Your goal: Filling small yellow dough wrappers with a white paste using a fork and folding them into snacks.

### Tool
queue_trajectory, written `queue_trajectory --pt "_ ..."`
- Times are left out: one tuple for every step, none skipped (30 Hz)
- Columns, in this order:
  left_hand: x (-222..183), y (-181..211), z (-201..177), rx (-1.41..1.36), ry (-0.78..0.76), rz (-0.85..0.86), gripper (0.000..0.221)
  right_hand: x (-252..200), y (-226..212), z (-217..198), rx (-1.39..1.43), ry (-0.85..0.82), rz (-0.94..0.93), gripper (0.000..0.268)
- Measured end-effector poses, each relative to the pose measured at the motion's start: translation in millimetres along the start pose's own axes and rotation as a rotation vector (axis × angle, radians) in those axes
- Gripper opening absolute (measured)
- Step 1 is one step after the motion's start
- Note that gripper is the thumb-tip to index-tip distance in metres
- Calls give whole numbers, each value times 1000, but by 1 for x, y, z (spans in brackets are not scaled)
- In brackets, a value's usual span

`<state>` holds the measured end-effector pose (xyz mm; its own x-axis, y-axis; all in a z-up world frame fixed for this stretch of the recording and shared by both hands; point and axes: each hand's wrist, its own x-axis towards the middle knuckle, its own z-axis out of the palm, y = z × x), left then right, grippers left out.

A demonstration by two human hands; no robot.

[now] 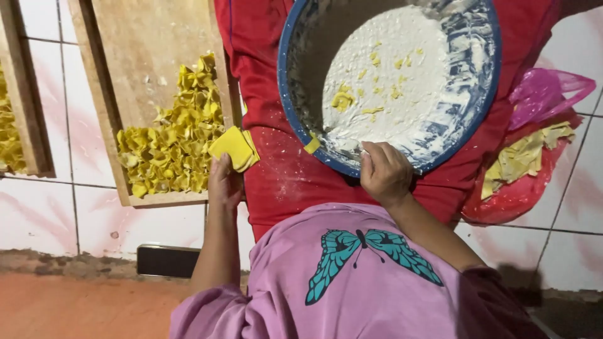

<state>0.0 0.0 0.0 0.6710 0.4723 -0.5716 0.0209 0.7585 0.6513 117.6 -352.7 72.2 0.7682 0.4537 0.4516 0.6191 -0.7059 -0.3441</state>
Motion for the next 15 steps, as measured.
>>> queue_trajectory --pt "4 -2 -3 1 -1 2 37 -1 0 1 1 2 0 20" --pt "9 -4 -6 30 -12 -17 40 -3 0 3 -1 3 0 21" --pt "15 -8 -8 55 -24 -39 44 -4 2 3 -8 3 0 22" --pt "16 -4 -2 53 -27 -40 44 -2 1 3 -12 4 0 22" --pt "14 -1 4 71 -18 0 46 -2 1 3 -10 5 -3 21" --pt "12 2 9 88 -8 40 48 -2 0 2 -8 7 -6 21" --pt "19 -2 2 83 -3 41 48 0 0 1 -6 3 -13 21" --pt "26 -6 -5 64 7 74 48 2 -1 0 -1 10 -18 22" --pt "35 -8 -11 47 13 108 49 4 -2 0 2 23 -21 23" --pt "44 -6 -11 44 13 111 49 3 -1 1 2 24 -26 23" --pt "54 -3 -10 64 12 160 49 3 -1 1 -1 26 -26 22" --pt "64 -1 -9 83 12 210 48 2 0 1 -4 29 -26 21" --pt "58 13 8 81 10 211 48 4 2 3 -5 31 -28 21" --pt "52 27 25 80 16 242 48 7 4 4 1 40 -31 20" --pt "47 42 42 80 21 273 48 10 6 6 8 50 -32 19"
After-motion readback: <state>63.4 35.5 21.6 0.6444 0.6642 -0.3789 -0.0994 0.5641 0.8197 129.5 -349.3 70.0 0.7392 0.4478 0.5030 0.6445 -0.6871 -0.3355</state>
